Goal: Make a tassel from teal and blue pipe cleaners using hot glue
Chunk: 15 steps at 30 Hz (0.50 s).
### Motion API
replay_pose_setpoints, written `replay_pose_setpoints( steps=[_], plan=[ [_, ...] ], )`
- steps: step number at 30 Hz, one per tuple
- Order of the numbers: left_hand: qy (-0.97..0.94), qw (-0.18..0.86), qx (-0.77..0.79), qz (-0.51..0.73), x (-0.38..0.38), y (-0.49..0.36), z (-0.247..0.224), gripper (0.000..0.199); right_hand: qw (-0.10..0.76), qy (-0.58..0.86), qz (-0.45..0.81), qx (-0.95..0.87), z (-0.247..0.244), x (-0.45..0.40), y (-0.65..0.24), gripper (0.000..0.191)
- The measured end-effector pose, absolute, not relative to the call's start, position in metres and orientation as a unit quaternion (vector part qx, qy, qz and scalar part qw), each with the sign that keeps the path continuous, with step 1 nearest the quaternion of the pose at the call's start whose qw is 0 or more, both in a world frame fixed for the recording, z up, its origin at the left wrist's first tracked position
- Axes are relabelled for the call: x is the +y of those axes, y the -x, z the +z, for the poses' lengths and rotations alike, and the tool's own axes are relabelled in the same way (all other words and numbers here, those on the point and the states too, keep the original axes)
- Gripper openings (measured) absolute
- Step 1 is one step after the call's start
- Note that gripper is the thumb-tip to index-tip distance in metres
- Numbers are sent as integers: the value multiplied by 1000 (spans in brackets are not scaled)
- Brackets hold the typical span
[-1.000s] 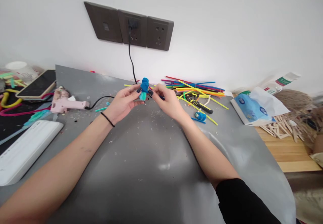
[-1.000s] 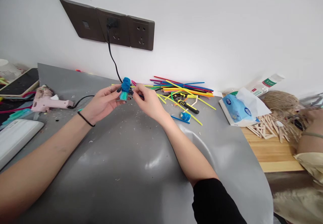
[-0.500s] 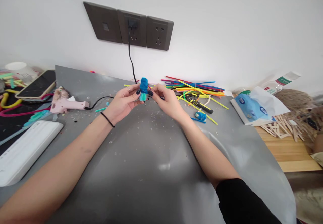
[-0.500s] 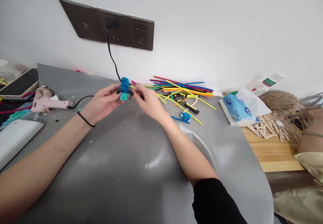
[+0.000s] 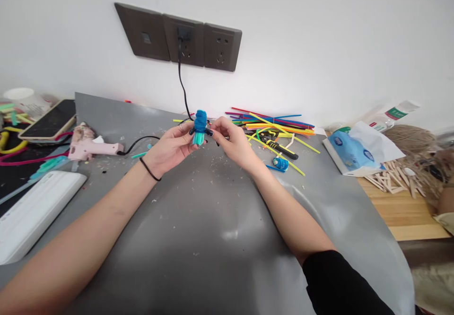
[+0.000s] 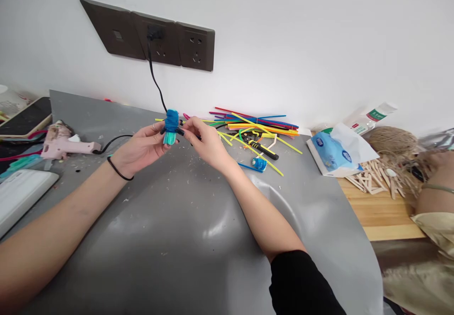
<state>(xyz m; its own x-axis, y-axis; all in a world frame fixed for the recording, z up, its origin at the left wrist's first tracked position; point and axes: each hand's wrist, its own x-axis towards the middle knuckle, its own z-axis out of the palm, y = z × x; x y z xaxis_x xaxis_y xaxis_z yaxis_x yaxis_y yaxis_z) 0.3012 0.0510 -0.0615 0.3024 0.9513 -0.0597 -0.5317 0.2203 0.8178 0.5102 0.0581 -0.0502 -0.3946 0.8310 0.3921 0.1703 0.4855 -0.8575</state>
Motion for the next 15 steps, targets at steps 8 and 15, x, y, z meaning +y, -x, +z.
replay_pose_setpoints(
  steps=[8,15],
  plan=[
    [-332,744,291,502,46,-302,-52,20,436,305,457,-713,-50,57,-508,26],
    [-292,734,309,530,43,-309,-37,40,450,346,393,-724,-54,61,-508,23]
  ],
)
